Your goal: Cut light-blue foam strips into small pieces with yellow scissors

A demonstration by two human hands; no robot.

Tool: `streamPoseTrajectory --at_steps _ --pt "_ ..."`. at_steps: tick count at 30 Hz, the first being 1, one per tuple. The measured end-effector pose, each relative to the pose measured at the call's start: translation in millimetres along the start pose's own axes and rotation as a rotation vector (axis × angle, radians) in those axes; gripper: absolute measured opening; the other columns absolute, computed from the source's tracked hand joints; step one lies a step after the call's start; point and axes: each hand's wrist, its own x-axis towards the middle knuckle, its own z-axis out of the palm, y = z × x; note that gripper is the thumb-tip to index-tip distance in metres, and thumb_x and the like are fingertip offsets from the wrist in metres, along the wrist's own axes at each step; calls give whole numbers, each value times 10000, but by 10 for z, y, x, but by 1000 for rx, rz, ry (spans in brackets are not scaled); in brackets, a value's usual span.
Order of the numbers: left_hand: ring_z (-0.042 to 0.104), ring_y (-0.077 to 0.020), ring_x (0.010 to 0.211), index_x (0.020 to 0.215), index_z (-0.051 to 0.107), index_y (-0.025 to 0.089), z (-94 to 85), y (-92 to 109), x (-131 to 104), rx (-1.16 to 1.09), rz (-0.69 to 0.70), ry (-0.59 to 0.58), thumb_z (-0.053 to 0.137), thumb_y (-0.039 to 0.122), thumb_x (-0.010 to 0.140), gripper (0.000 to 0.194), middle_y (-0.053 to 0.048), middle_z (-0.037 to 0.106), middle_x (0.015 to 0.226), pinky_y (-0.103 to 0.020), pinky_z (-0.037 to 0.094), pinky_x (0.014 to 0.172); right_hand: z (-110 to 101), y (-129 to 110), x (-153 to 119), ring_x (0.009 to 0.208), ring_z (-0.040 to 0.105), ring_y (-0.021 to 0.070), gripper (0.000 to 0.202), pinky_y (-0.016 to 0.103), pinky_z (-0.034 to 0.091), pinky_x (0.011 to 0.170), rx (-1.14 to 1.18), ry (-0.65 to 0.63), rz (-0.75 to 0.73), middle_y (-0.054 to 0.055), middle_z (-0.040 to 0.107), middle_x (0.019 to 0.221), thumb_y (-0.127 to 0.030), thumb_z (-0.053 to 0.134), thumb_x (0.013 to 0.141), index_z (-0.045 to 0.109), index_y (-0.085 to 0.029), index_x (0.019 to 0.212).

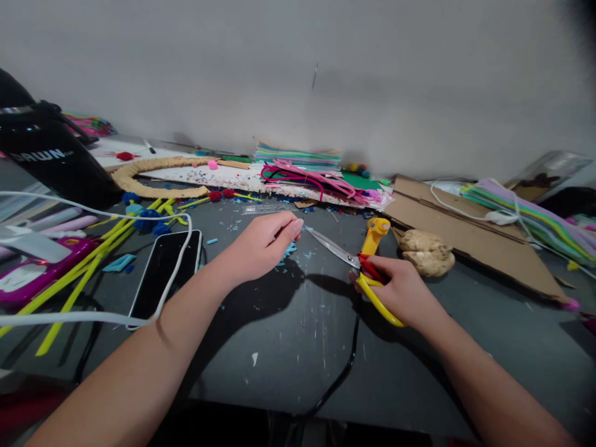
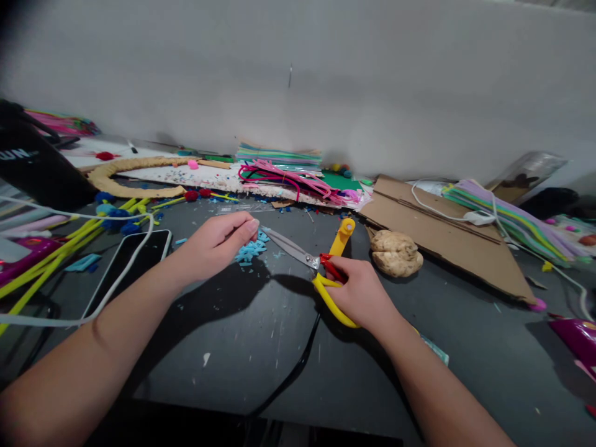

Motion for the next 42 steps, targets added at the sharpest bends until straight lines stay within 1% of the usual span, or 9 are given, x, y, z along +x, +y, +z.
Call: streamPoseTrajectory --at_steps 5,10,13,16,20,27,33,37,42 --pt "483 -138 678 797 541 173 1 4 -4 3 1 -1 362 384 1005 346 1 529 710 -266 374 640 -8 -12 0 585 399 123 99 250 302 531 -13 0 -6 -25 464 602 -204 579 733 528 -177 653" --pt "473 -127 661 783 540 176 -5 9 -6 7 6 12 379 376 1003 339 12 510 692 -263 363 625 -14 -12 1 580 379 119 140 246 292 527 -30 7 -6 -31 433 590 -223 596 733 509 -180 633" --pt "474 -126 665 783 536 177 -2 6 -3 0 3 17 380 378 1004 337 15 504 692 -263 363 629 -16 0 1 592 388 123 141 245 303 536 -29 12 -7 -25 444 609 -240 601 745 526 -177 644" --pt "477 -131 669 790 543 177 2 3 1 -9 -5 20 379 389 1003 342 14 506 693 -265 367 632 -18 -4 2 599 406 130 162 245 326 543 13 21 20 -15 468 628 -291 622 754 555 -173 665" --pt "489 -130 674 773 545 173 5 12 1 -16 -16 30 373 390 1003 360 13 515 689 -263 372 639 -18 -31 -5 598 386 126 246 240 331 537 77 40 51 -23 429 625 -366 664 739 517 -184 661" --pt "441 -109 616 721 519 170 9 21 -5 -38 -37 32 378 390 1003 385 33 452 629 -254 343 599 28 -7 -7 607 327 114 232 240 277 529 64 20 11 -32 362 623 -304 632 765 468 -185 652" --pt "404 -98 595 687 457 170 13 25 -1 -66 -34 50 378 380 1005 389 40 409 616 -251 322 580 38 22 -9 605 306 108 245 243 253 527 38 25 3 -42 346 619 -273 649 740 438 -190 647" --pt "400 -96 595 679 448 171 21 16 -3 -74 -26 56 380 367 1005 386 40 405 616 -251 320 577 36 17 -9 602 299 107 241 244 249 525 38 29 -1 -43 336 617 -244 634 740 421 -193 640" --pt "403 -98 586 687 473 170 22 7 -4 -64 -34 53 384 373 1003 386 40 411 606 -254 323 573 33 2 -4 609 322 114 219 243 270 532 54 33 13 -38 358 628 -285 636 751 462 -189 660"
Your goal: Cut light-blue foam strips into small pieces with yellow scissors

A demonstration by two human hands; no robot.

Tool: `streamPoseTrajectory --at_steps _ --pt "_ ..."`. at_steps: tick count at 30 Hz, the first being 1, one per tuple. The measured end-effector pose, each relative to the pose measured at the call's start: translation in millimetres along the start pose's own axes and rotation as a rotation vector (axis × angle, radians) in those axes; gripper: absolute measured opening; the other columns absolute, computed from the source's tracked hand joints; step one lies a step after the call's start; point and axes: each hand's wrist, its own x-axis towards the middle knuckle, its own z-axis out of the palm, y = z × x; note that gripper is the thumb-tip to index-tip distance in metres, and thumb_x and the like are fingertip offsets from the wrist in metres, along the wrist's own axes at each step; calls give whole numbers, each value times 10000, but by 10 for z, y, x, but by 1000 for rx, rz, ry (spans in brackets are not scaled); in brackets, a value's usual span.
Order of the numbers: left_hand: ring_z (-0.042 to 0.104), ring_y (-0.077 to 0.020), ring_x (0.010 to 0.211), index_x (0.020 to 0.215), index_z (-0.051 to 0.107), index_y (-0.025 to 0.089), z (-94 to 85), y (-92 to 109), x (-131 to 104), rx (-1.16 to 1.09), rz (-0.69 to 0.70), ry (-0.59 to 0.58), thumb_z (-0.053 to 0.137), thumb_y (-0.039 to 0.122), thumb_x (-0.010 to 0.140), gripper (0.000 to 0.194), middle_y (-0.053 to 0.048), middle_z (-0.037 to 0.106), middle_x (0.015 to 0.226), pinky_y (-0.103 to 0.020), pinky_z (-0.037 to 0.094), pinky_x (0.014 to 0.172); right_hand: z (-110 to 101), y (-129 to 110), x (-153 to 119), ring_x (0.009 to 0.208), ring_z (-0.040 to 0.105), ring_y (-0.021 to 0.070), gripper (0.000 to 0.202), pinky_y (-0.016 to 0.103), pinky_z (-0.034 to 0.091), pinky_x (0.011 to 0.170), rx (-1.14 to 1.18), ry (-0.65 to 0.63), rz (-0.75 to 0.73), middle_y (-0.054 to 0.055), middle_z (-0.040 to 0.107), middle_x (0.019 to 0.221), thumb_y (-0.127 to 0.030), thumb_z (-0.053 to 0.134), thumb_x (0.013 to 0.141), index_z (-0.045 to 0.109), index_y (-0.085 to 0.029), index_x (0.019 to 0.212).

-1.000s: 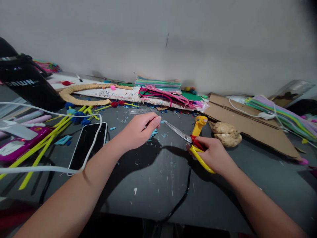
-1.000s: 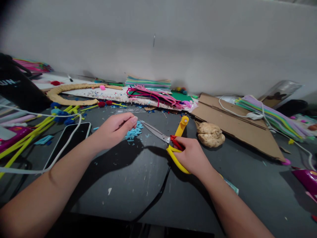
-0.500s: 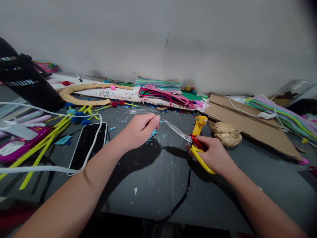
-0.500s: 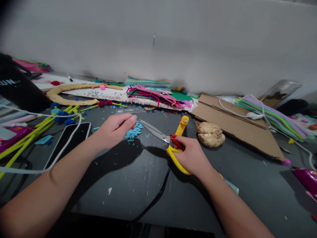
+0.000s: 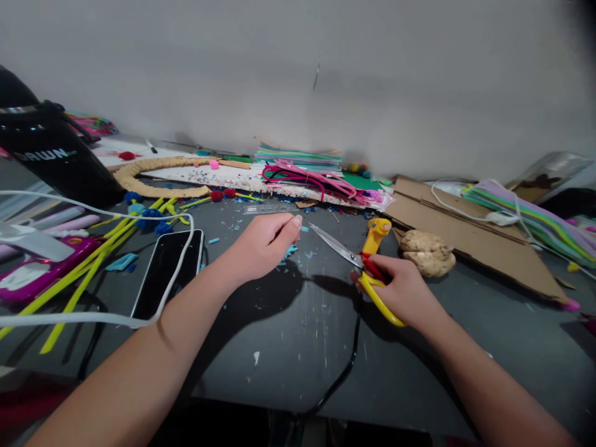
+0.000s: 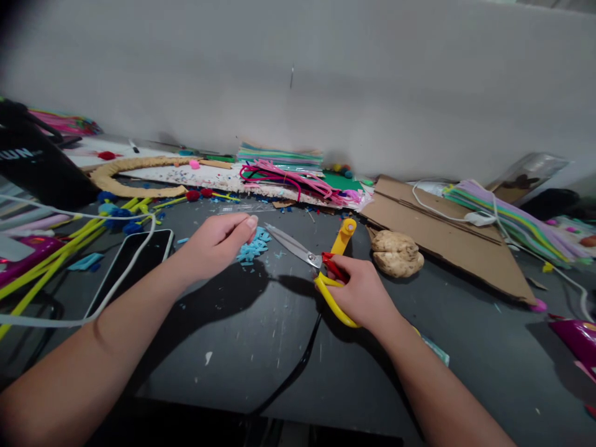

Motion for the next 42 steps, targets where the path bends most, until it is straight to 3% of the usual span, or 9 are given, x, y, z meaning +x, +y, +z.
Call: streamPoseTrajectory --at_steps 11,17,23,34,42 --pt "409 -98 590 683 463 172 -3 7 0 4 18 3 383 367 1005 386 38 416 612 -253 326 574 9 36 4 598 306 105 220 238 254 529 -47 -2 -21 -48 335 609 -209 622 725 421 -191 639" --pt "415 -100 590 687 474 171 -8 14 -9 14 19 5 379 375 1007 391 37 426 609 -253 330 576 -13 42 -1 618 350 117 163 246 287 555 -68 -20 -21 -32 407 630 -258 617 761 516 -176 663" --pt "443 -106 617 719 503 170 -9 10 -3 33 29 13 379 383 1009 381 31 462 636 -257 345 599 -40 -42 3 615 366 121 224 235 314 538 44 -26 59 -31 420 630 -334 667 739 515 -182 677" --pt "451 -113 619 737 528 174 -21 22 1 55 29 -1 379 379 1007 371 29 467 633 -260 351 599 2 -24 0 596 295 108 256 236 252 517 -13 -6 -14 -42 326 612 -255 622 735 398 -198 625" --pt "454 -124 612 728 520 175 -18 41 -6 59 27 5 365 379 1006 378 18 471 630 -260 357 588 -7 30 -2 598 332 115 187 242 281 530 -81 0 -60 -28 376 610 -252 599 759 465 -185 647"
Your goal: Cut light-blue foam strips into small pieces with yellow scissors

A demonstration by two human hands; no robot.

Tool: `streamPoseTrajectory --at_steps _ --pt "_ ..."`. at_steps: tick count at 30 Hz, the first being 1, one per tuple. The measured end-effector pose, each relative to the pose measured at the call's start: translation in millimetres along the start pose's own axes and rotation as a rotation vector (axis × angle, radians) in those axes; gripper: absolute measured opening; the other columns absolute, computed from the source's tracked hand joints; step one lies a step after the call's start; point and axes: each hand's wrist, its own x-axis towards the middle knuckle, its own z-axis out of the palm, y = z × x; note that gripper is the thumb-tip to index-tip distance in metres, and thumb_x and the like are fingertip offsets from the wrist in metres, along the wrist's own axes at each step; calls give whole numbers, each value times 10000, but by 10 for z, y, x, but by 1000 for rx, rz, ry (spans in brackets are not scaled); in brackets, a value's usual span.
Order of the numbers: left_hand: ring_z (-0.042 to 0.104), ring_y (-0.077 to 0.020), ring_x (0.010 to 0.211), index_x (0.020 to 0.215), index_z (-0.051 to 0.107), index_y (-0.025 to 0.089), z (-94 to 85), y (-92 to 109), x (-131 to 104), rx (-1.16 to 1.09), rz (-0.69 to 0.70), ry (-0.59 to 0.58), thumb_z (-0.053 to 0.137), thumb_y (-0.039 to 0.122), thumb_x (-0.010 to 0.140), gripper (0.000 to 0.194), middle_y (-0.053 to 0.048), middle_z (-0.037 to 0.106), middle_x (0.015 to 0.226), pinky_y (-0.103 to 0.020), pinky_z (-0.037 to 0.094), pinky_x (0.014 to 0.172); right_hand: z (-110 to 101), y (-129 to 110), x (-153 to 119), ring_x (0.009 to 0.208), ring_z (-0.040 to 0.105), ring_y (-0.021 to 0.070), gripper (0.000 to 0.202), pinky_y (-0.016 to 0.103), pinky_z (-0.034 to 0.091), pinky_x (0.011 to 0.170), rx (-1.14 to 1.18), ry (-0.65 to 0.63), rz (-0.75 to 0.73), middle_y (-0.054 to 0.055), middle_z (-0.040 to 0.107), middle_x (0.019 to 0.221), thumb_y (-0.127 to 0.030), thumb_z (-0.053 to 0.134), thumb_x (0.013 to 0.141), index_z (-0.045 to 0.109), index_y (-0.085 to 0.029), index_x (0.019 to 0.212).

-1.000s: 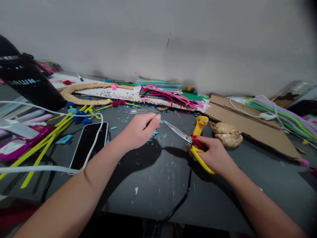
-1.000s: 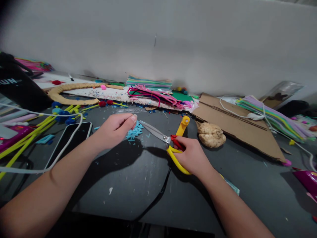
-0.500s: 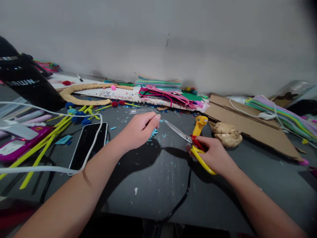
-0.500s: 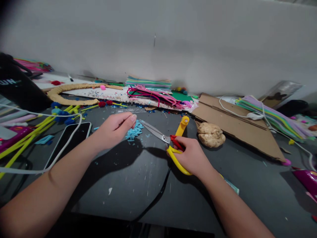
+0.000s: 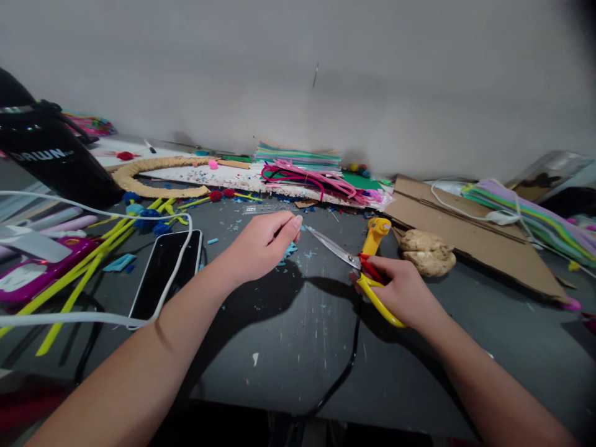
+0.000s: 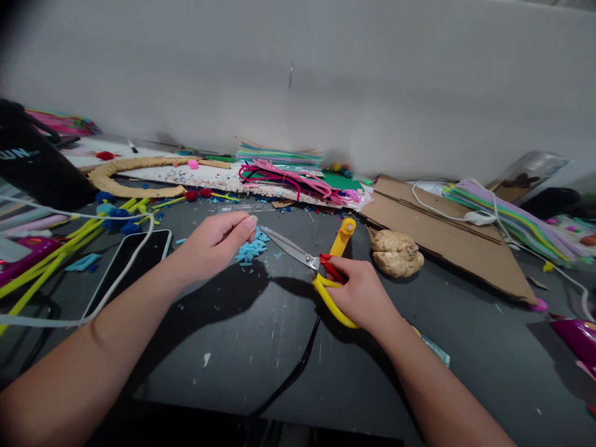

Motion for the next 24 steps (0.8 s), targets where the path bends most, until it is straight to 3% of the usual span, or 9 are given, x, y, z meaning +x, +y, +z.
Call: streamPoseTrajectory --at_steps 8,15,24 --pt "451 -114 614 733 529 172 4 -22 -1 -2 0 -1 379 394 1007 383 27 471 632 -257 349 594 -45 -68 10 603 371 121 223 235 317 530 105 -4 106 -28 417 629 -339 659 740 516 -182 669" --pt "452 -118 620 753 544 173 -6 -5 -9 3 -3 -8 383 394 1004 371 25 474 643 -261 345 591 5 -34 2 601 310 108 224 237 266 521 77 -11 41 -38 341 618 -246 620 746 432 -190 639" --pt "475 -123 638 764 550 171 -9 -2 4 20 14 -9 377 376 1004 360 15 501 662 -259 361 606 -10 -5 -5 602 334 115 180 246 277 534 20 -3 15 -32 367 614 -238 605 754 480 -180 637"
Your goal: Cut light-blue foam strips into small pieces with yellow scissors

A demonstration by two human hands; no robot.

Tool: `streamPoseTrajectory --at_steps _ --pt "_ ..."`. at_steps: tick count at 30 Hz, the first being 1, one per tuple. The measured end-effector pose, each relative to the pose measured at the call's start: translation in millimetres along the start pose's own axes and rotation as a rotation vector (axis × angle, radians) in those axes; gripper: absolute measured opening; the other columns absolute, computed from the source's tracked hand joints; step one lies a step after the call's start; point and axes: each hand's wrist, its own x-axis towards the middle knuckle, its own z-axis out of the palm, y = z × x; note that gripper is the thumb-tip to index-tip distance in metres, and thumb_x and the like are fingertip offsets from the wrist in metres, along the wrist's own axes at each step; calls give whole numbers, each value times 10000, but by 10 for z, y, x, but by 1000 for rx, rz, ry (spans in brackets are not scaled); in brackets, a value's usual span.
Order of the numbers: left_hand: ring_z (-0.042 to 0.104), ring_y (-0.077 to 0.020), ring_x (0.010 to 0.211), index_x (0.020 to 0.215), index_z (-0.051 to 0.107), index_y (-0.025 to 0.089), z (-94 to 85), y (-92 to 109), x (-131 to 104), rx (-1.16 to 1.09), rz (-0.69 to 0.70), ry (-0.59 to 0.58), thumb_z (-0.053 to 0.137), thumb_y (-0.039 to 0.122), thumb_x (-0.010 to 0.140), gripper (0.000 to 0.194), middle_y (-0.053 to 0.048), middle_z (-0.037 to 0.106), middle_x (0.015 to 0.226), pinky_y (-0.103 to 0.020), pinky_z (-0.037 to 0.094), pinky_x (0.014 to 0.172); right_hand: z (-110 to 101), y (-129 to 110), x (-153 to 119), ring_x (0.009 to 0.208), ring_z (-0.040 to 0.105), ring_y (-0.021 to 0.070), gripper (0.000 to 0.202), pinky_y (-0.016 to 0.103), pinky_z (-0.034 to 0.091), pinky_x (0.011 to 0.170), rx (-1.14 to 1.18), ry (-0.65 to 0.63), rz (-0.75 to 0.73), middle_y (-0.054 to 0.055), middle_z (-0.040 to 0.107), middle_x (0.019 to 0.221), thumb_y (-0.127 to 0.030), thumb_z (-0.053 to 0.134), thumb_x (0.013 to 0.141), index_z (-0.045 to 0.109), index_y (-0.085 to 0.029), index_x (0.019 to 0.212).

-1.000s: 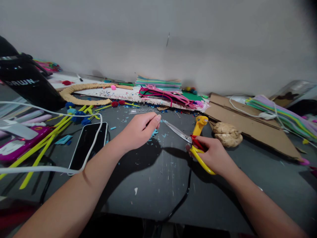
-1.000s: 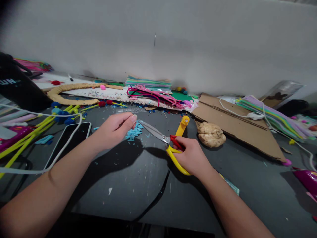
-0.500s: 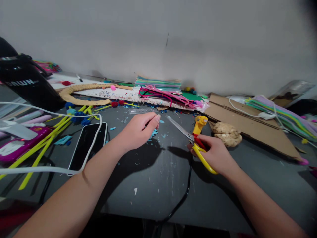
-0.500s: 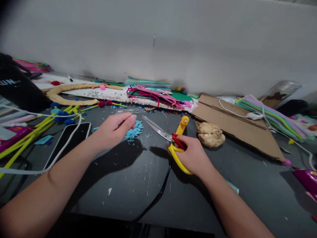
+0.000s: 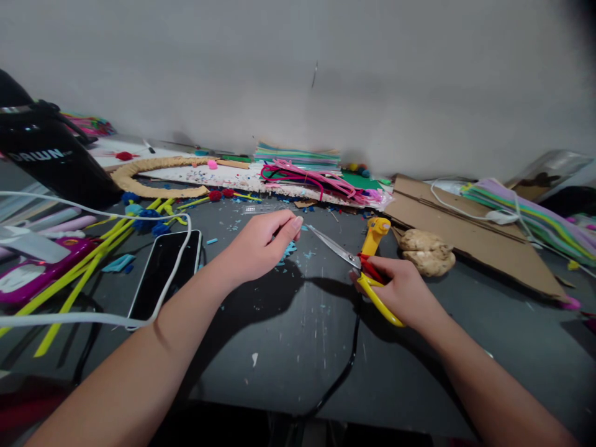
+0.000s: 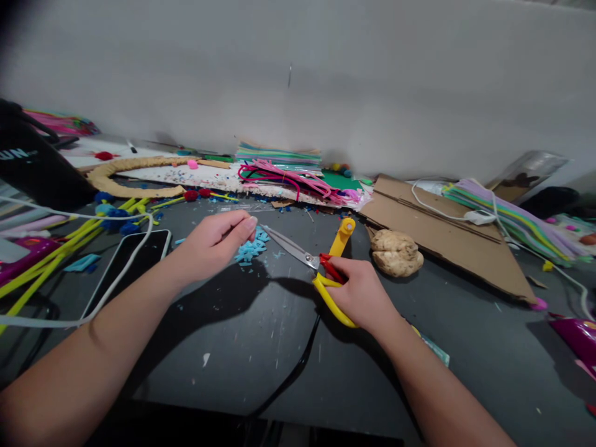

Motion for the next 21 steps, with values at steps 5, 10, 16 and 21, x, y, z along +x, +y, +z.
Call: streamPoseTrajectory --at_steps 5,10,16,21 --pt "483 -122 643 784 565 168 5 -16 -5 -12 2 12 395 382 999 348 10 525 680 -253 366 603 -28 -53 12 603 361 120 224 240 311 531 70 8 73 -29 405 623 -335 656 747 519 -179 662" --pt "468 -119 629 798 580 167 0 -25 -4 -12 5 17 412 383 995 338 12 522 675 -252 352 592 -34 -74 9 607 363 121 236 238 313 531 97 -18 81 -30 407 628 -346 659 747 511 -182 661" --pt "479 -123 637 803 589 161 -1 -22 4 -13 4 16 408 382 995 345 3 541 689 -251 353 591 -2 -15 1 598 329 114 246 237 276 515 60 -19 30 -33 360 615 -317 648 743 470 -187 635" --pt "472 -117 630 806 590 166 -1 -22 0 -31 -2 8 419 384 994 336 12 532 683 -249 350 588 -2 6 5 601 341 117 251 241 284 525 13 -9 4 -24 377 613 -327 615 784 481 -179 632"
